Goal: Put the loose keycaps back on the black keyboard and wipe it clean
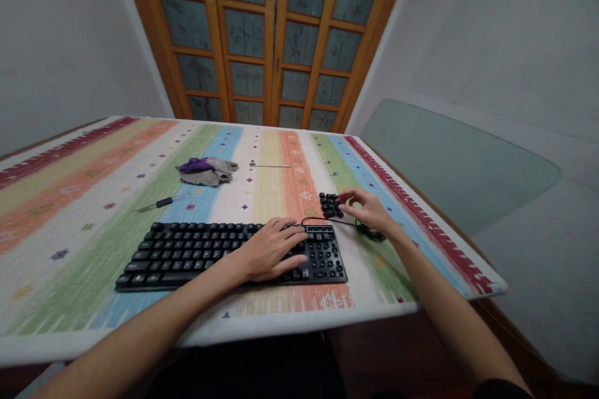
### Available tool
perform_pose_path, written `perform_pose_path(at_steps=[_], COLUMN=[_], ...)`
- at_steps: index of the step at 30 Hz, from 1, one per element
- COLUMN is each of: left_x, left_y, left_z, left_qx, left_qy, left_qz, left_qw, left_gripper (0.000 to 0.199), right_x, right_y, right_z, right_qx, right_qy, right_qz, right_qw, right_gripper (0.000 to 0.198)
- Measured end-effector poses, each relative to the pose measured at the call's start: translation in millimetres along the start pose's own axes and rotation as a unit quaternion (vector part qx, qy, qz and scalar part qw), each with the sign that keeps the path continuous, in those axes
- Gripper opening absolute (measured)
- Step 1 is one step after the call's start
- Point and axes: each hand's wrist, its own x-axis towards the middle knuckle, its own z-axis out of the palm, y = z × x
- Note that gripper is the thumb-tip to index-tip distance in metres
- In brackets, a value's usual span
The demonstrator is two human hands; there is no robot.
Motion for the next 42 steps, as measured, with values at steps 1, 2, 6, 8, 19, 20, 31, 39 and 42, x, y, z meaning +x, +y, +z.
perform_pose_path(at_steps=[1, 2, 6, 8, 19, 20, 31, 39, 42], left_x=[0.1, 0.1, 0.4, 0.9, 0.5, 0.4, 0.4, 0.1, 0.4], left_y=[0.5, 1.0, 3.6, 5.2, 7.5, 7.7, 7.3, 7.9, 7.5], left_z=[-0.1, -0.2, -1.4, -2.3, -1.7, -1.7, 0.4, -1.4, -0.3], left_qx=[-0.004, -0.007, -0.012, -0.014, -0.021, -0.019, -0.006, -0.01, -0.011], left_qy=[-0.005, -0.01, -0.037, -0.039, -0.027, -0.028, -0.025, -0.021, -0.018], left_qz=[0.004, 0.007, 0.005, 0.004, 0.008, 0.007, 0.009, 0.012, 0.013], left_qw=[1.0, 1.0, 0.999, 0.999, 0.999, 0.999, 1.0, 1.0, 1.0], left_gripper=[0.046, 0.046, 0.049, 0.05, 0.051, 0.051, 0.051, 0.05, 0.051], right_x=[-9.8, -19.1, -43.4, -47.5, -48.3, -49.1, -55.1, -56.6, -57.1], right_y=[-9.1, -17.4, -38.6, -42.4, -46.2, -45.7, -36.1, -36.0, -40.9], right_z=[2.6, 5.3, 15.2, 18.2, 16.2, 16.4, 21.5, 20.2, 21.0], right_qx=[0.013, 0.018, 0.02, 0.011, -0.025, -0.025, -0.022, -0.023, -0.033], right_qy=[-0.026, -0.052, -0.1, -0.096, -0.086, -0.08, -0.067, -0.071, -0.063], right_qz=[-0.018, -0.036, -0.084, -0.094, -0.152, -0.158, -0.09, -0.096, -0.12], right_qw=[0.999, 0.998, 0.991, 0.991, 0.984, 0.984, 0.993, 0.993, 0.99], right_gripper=[0.023, 0.019, 0.012, 0.011, 0.012, 0.012, 0.013, 0.013, 0.015])
